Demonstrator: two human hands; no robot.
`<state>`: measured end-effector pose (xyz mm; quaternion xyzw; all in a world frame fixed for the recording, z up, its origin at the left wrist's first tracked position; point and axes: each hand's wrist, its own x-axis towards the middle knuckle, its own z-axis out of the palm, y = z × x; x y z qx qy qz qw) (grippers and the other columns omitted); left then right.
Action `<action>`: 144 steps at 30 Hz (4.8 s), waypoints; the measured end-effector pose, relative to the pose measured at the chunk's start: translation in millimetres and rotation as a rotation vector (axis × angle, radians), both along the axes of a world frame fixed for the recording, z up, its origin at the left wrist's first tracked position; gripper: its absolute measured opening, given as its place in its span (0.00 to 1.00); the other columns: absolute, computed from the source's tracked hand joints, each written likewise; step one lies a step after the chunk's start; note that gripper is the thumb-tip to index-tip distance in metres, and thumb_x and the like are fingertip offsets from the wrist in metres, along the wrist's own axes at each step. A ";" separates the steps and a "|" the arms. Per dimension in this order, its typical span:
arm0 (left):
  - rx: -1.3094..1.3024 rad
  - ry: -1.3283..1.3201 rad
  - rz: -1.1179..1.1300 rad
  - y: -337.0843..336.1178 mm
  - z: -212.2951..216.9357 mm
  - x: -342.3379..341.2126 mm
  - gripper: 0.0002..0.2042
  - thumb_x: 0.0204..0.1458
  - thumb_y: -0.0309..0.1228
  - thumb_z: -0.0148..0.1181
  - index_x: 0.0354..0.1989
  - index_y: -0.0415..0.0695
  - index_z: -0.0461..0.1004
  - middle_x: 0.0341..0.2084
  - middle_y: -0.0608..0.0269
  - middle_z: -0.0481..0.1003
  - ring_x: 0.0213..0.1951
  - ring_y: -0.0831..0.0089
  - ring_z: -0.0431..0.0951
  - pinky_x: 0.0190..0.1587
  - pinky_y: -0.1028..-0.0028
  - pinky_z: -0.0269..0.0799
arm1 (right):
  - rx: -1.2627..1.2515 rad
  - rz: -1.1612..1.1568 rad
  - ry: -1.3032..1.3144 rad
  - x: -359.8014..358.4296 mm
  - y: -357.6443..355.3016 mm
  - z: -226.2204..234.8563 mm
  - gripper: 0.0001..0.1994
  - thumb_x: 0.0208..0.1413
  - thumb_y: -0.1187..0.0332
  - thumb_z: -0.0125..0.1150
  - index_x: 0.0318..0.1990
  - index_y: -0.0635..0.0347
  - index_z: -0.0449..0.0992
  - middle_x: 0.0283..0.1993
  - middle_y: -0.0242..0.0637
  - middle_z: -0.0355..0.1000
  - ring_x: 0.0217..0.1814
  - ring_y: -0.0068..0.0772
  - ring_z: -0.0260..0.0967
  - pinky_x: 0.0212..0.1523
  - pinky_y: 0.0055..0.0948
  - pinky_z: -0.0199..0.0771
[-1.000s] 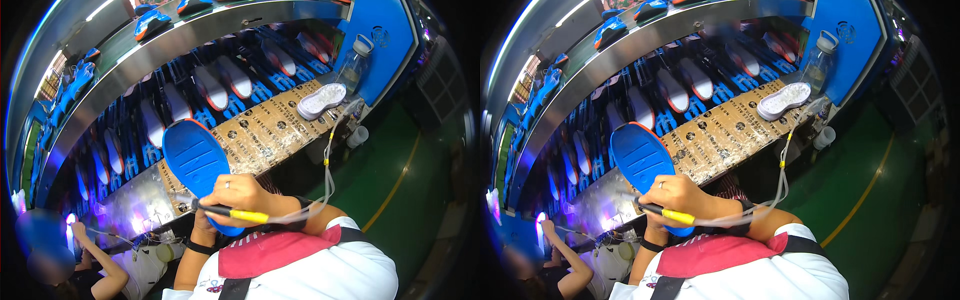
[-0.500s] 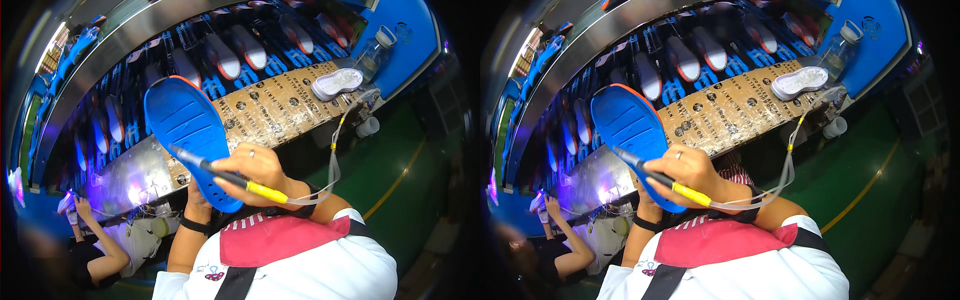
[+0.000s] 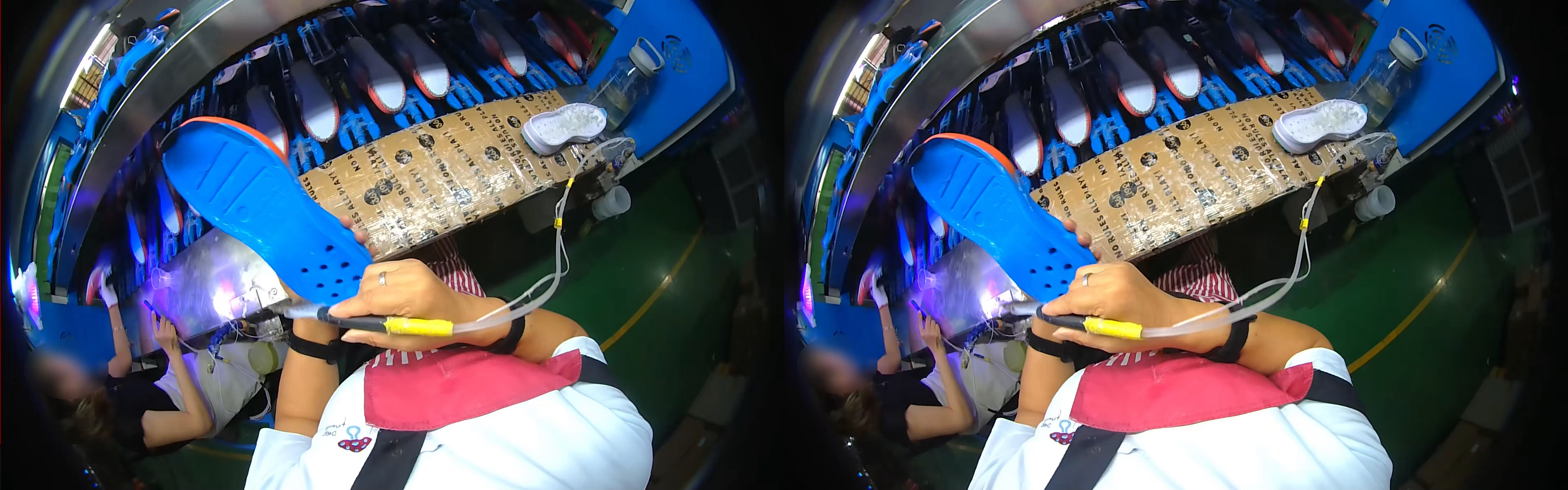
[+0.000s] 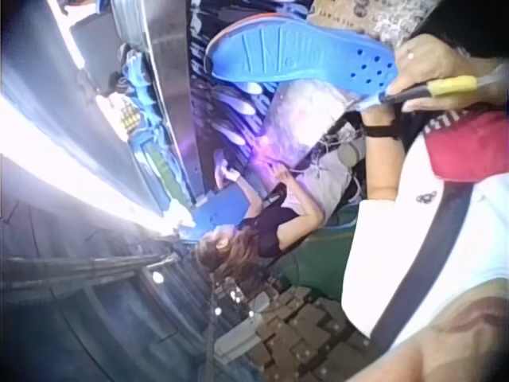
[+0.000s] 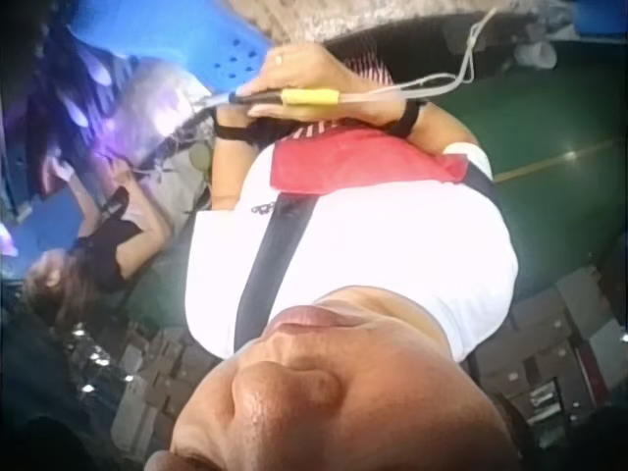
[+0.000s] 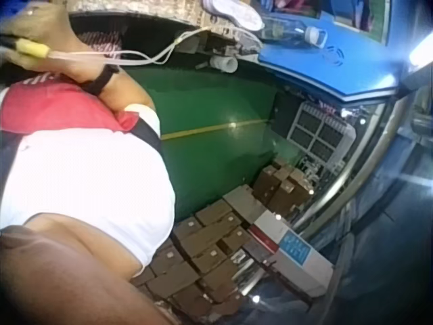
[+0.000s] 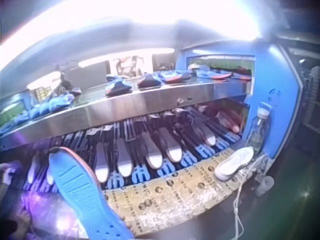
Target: Applying adhesive to the edges and surfaces of blue shoe soles using a brush tool on an assembly line.
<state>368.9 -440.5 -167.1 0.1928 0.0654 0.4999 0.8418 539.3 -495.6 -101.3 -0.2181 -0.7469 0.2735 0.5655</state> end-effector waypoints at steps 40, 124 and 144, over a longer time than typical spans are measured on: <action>-0.037 1.083 -0.425 42.9 90.2 -41.6 0.18 0.53 0.36 0.58 0.46 0.33 0.74 0.37 0.53 0.78 0.35 0.71 0.79 0.41 0.74 0.75 | -0.036 0.306 -0.385 26.3 20.1 -1.8 0.11 0.45 0.67 0.67 0.37 0.56 0.77 0.22 0.38 0.70 0.26 0.41 0.68 0.28 0.34 0.68; 0.123 -0.083 0.099 15.3 19.4 12.0 0.48 0.38 0.56 0.65 0.65 0.42 0.51 0.57 0.42 0.61 0.56 0.44 0.65 0.58 0.51 0.64 | 0.056 -0.207 -0.007 -21.1 27.4 22.4 0.13 0.39 0.72 0.69 0.36 0.60 0.78 0.25 0.37 0.71 0.24 0.37 0.68 0.27 0.31 0.69; 0.260 0.075 0.289 26.0 51.3 -26.9 0.51 0.36 0.54 0.68 0.67 0.42 0.49 0.61 0.40 0.57 0.59 0.42 0.61 0.55 0.45 0.66 | -0.177 0.083 -0.009 -1.0 7.5 3.8 0.16 0.42 0.70 0.71 0.41 0.61 0.79 0.25 0.37 0.72 0.26 0.36 0.68 0.29 0.29 0.68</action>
